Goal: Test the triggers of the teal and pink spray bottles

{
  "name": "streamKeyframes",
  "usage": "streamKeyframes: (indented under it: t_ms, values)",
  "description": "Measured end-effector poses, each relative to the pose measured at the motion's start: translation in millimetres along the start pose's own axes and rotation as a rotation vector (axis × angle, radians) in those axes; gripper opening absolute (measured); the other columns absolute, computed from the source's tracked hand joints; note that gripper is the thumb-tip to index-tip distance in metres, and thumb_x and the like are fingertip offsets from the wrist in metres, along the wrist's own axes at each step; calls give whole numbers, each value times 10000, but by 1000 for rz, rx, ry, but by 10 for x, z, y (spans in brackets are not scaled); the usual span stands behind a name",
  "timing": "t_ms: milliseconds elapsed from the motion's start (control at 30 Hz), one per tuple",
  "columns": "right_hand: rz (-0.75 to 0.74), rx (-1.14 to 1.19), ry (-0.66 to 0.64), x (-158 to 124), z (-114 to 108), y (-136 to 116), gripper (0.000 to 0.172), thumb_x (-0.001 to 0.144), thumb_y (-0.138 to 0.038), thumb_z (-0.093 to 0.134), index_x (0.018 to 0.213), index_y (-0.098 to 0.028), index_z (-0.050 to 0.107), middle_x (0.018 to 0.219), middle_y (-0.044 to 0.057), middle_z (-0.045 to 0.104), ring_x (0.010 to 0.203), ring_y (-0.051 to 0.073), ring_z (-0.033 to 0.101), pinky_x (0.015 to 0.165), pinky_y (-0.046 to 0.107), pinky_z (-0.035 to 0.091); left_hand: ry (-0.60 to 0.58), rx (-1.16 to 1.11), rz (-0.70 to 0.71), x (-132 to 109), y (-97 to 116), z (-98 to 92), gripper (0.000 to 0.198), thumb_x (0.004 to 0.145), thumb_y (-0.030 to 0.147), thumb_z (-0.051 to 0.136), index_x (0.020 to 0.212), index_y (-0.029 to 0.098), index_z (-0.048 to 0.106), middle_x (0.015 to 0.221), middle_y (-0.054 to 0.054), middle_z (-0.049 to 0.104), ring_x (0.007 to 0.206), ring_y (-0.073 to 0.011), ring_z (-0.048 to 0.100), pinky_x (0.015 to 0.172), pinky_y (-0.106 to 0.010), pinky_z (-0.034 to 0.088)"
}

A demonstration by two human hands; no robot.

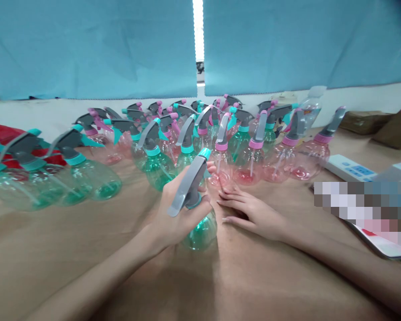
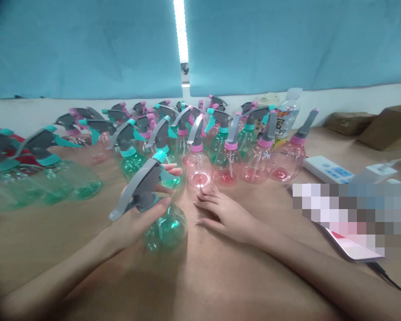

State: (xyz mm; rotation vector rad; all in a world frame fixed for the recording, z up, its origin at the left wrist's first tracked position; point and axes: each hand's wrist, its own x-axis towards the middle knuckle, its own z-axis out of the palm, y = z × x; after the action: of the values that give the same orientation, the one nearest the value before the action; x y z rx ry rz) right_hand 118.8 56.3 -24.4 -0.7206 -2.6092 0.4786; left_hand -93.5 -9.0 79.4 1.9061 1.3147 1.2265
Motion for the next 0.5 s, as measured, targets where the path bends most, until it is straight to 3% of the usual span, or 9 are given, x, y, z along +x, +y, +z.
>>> streamKeyframes:
  t_ms: [333, 500]
  values:
    - [-9, 22, 23, 1, -3, -3, 488, 968, -488, 499, 1362, -207, 557, 1422, 111, 550, 1363, 289, 443, 1138, 538, 348, 7, 39, 9, -6, -28, 3, 388, 706, 180, 519, 1091, 225, 539, 635, 58, 449, 502, -120, 364, 493, -267, 383]
    - [-6, 30, 15, 3, -22, -22, 479, 968, -487, 501, 1354, -211, 565, 1417, 113, 554, 1359, 296, 448, 1134, 543, 352, 24, 56, 88, -25, 19, -33, 309, 697, 152, 515, 997, 227, 533, 740, 14, 511, 652, -157, 492, 658, -314, 471]
